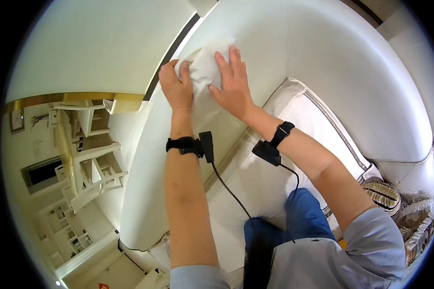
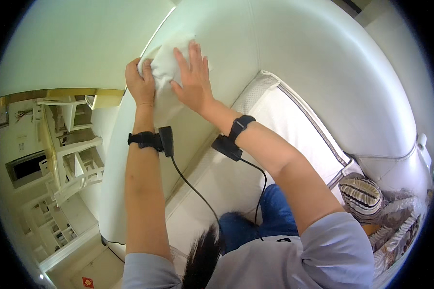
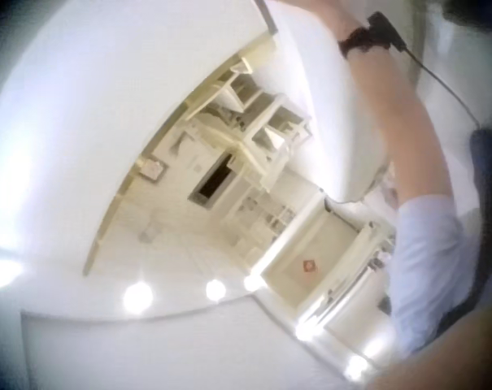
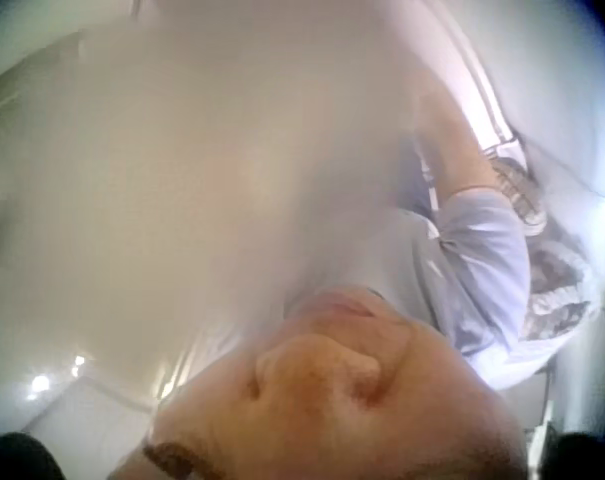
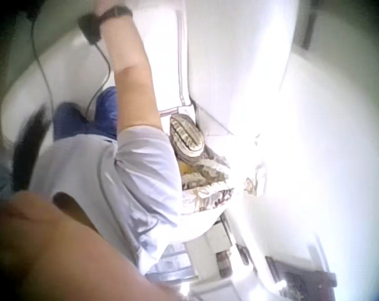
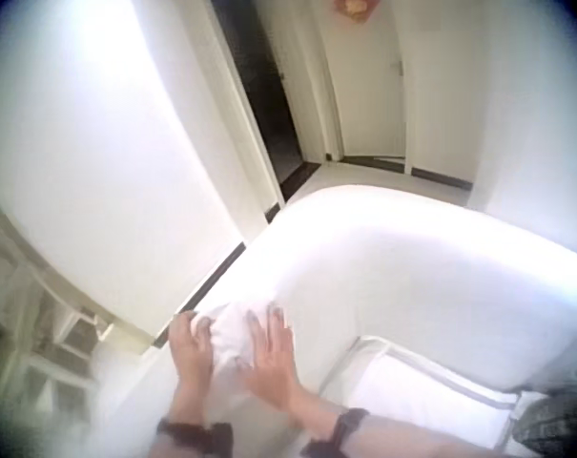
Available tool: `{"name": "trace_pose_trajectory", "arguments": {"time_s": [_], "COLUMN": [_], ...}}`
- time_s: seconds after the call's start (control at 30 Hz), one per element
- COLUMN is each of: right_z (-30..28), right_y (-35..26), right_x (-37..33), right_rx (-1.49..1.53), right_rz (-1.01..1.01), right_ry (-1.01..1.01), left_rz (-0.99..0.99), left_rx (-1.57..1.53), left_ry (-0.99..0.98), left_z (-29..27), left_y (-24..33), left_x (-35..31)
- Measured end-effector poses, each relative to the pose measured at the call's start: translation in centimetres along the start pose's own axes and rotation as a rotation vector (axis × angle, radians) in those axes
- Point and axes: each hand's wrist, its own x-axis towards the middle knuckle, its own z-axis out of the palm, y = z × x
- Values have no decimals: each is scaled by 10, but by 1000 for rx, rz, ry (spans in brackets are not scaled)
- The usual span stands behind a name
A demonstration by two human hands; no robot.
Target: The person wipes the surface of a white sofa and its headboard using a cloth, relocates several decorative pillows, and smooths out the fabric covers.
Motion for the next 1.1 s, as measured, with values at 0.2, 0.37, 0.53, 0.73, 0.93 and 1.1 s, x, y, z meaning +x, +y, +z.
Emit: {"name": "trace_pose_trajectory", "arguments": {"time_s": [0.2, 0.37, 0.53, 0.73, 0.93, 1.1], "right_z": [32, 44, 9, 20, 2, -17], "right_y": [-31, -15, 56, 19, 65, 99], "right_x": [9, 28, 84, 56, 120, 157], "right_rx": [-113, -211, -306, -274, -332, -315], "right_rz": [-249, -241, -42, -4, 28, 195], "right_ry": [1, 44, 284, 114, 205, 336], "left_rz": [-261, -391, -126, -128, -122, -98], "left_rx": [-290, -615, 160, 431, 393, 445], "left_ry": [18, 8, -17, -57, -48, -38], "left_z": [-13, -32, -47, -42, -34, -34], "left_y": [-7, -3, -3, 0, 3, 12], "left_x": [0, 9, -37, -51, -49, -40]}}
